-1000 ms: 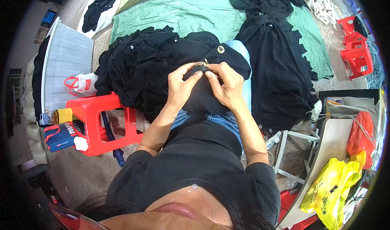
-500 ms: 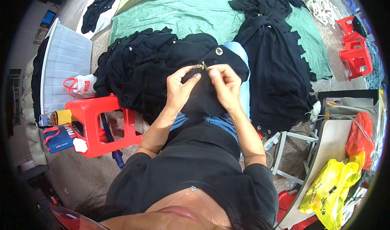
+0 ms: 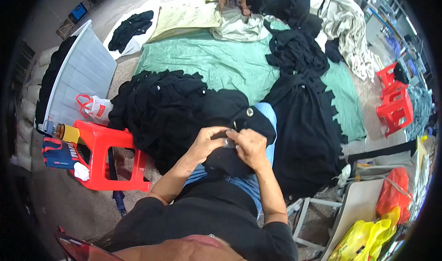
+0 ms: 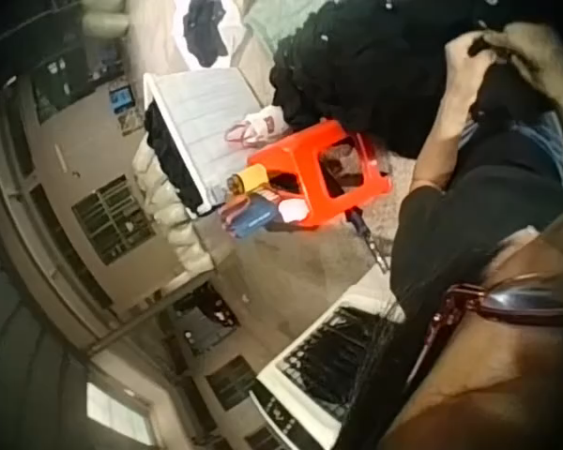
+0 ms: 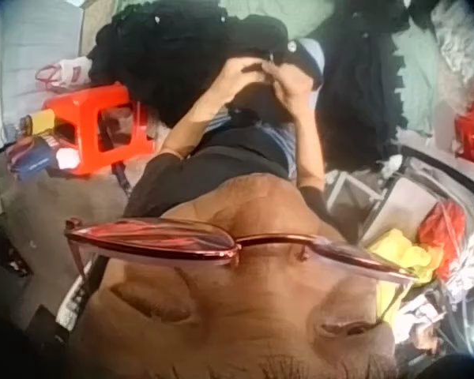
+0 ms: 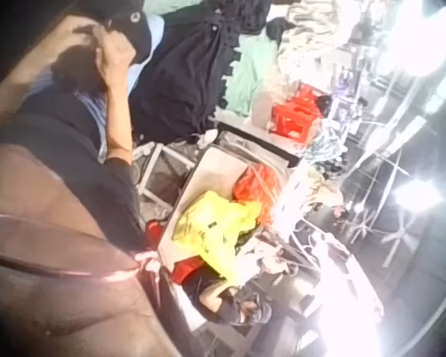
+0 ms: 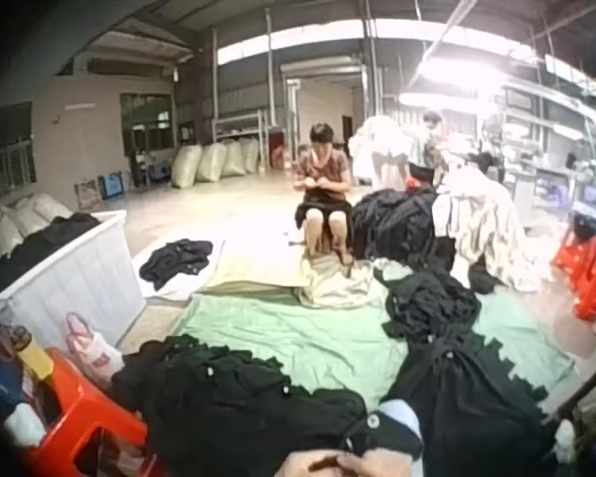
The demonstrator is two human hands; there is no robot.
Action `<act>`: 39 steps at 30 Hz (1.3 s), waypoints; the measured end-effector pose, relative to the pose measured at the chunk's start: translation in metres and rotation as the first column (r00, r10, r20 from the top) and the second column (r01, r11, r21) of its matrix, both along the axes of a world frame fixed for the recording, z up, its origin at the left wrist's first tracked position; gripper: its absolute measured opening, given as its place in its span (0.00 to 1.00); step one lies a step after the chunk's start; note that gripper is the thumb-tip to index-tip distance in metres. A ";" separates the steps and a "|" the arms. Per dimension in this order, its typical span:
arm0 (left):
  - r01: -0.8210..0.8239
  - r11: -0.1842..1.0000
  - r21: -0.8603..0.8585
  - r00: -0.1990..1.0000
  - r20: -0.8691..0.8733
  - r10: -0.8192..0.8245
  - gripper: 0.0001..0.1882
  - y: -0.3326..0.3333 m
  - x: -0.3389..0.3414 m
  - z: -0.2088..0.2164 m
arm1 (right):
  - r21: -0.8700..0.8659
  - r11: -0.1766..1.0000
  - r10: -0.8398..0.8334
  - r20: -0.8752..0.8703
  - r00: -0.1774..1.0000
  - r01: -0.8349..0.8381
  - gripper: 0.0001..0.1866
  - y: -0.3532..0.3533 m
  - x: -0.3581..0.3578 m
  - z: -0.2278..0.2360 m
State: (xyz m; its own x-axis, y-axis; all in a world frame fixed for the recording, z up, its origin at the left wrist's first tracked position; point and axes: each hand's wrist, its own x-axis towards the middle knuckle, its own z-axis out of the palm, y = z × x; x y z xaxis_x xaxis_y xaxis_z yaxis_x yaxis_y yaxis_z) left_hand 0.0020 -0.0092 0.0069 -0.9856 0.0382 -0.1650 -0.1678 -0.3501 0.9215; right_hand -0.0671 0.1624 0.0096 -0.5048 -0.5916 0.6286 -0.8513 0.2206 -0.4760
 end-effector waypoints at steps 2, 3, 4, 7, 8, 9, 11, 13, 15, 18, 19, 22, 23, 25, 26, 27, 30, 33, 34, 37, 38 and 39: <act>-0.003 0.998 0.057 1.000 -0.003 0.003 0.15 0.001 0.002 0.000 | -0.097 0.995 -0.013 0.090 0.996 0.022 0.17 -0.005 0.006 -0.004; 0.000 1.000 -0.005 1.000 -0.028 0.000 0.15 0.001 0.000 -0.004 | -0.154 0.987 -0.025 0.128 0.991 0.045 0.17 -0.005 0.006 -0.004; 0.003 0.998 -0.070 0.999 -0.051 -0.006 0.15 0.001 0.000 -0.005 | -0.235 0.952 -0.158 0.173 0.972 0.196 0.13 -0.003 0.006 -0.008; -0.015 0.989 -0.147 0.995 -0.104 -0.001 0.14 0.001 -0.001 0.001 | -0.590 0.486 0.015 0.743 0.669 0.644 0.17 0.013 -0.025 -0.015; -0.023 0.990 -0.141 0.996 -0.088 0.010 0.14 0.001 -0.002 0.001 | -0.541 0.533 0.049 0.787 0.615 0.651 0.26 0.024 -0.030 -0.011; -0.008 0.990 -0.139 0.997 -0.074 -0.002 0.15 0.001 -0.003 -0.001 | -0.387 0.686 -0.051 0.820 0.571 0.616 0.27 0.029 -0.029 -0.009; 0.030 0.989 -0.143 0.994 -0.103 -0.045 0.16 0.003 -0.005 -0.003 | -0.142 0.900 -0.181 0.740 0.648 0.413 0.21 0.024 -0.019 -0.006; 0.050 0.977 -0.208 0.985 -0.151 -0.083 0.16 0.004 -0.009 0.000 | -0.171 0.983 0.037 0.558 0.829 0.071 0.19 0.014 -0.009 -0.001; -0.016 0.989 -0.147 0.978 -0.210 -0.015 0.16 0.006 -0.009 0.004 | -0.195 0.979 0.169 0.636 0.753 -0.055 0.32 0.006 0.000 -0.006; -0.004 0.996 -0.089 0.990 -0.141 -0.009 0.21 -0.002 -0.001 0.004 | -0.186 0.982 0.157 0.769 0.620 -0.018 0.24 0.006 0.002 -0.010; -0.004 0.999 -0.045 0.999 -0.045 0.002 0.23 -0.004 0.004 0.003 | -0.178 0.983 0.166 0.796 0.582 -0.036 0.19 0.005 0.002 -0.010; 0.057 0.998 -0.036 0.995 -0.075 -0.059 0.25 -0.002 0.012 -0.005 | -0.196 0.968 0.002 0.630 0.776 0.157 0.09 0.003 0.008 0.005; 0.091 0.985 -0.147 0.996 0.020 -0.089 0.21 -0.005 0.020 -0.001 | -0.248 0.946 -0.007 0.628 0.779 0.208 0.08 0.005 0.010 0.008; 0.158 0.965 -0.210 0.987 0.023 -0.157 0.15 -0.003 0.031 0.007 | -0.286 0.907 -0.089 0.589 0.803 0.310 0.08 0.015 0.019 0.030; 0.149 0.973 -0.179 0.989 0.043 -0.144 0.12 0.001 0.038 0.030 | -0.323 0.884 -0.146 0.495 0.857 0.337 0.08 0.020 0.029 0.049; 0.168 0.958 -0.231 0.978 -0.084 -0.192 0.11 0.002 0.044 0.058 | -0.401 0.856 -0.155 0.403 0.902 0.326 0.09 0.030 0.036 0.060; 0.114 0.907 -0.407 0.839 -0.449 -0.307 0.11 -0.002 0.053 0.106 | -0.557 0.781 -0.182 0.228 0.957 0.281 0.11 0.050 0.062 0.096; 0.169 0.883 -0.439 0.908 -0.278 -0.312 0.10 0.001 0.025 0.094 | -0.401 0.817 -0.304 0.312 0.900 0.415 0.11 0.038 0.029 0.087; 0.120 0.952 -0.282 0.945 -0.261 -0.197 0.10 0.004 0.008 0.062 | -0.346 0.794 -0.353 0.408 0.842 0.500 0.14 0.024 0.008 0.077; 0.025 1.000 0.008 0.999 0.023 -0.025 0.12 -0.002 -0.022 0.005 | -0.259 0.784 -0.334 0.591 0.734 0.565 0.11 0.020 -0.030 0.023; -0.041 0.999 -0.018 0.999 -0.005 0.041 0.12 -0.001 -0.024 -0.004 | -0.246 0.796 -0.336 0.579 0.743 0.552 0.10 0.021 -0.028 0.012; -0.056 0.998 -0.028 0.998 -0.010 0.056 0.12 -0.004 -0.024 -0.013 | -0.242 0.807 -0.334 0.564 0.755 0.538 0.08 0.023 -0.026 0.002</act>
State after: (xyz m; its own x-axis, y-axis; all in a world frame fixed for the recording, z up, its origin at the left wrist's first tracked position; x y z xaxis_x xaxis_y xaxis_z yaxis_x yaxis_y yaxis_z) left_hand -0.0224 -0.0131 -0.0058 -0.9875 -0.0214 -0.1563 -0.1403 -0.3329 0.9324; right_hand -0.0929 0.1856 0.0120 -0.9350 -0.0031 0.3545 -0.3456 0.2312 -0.9094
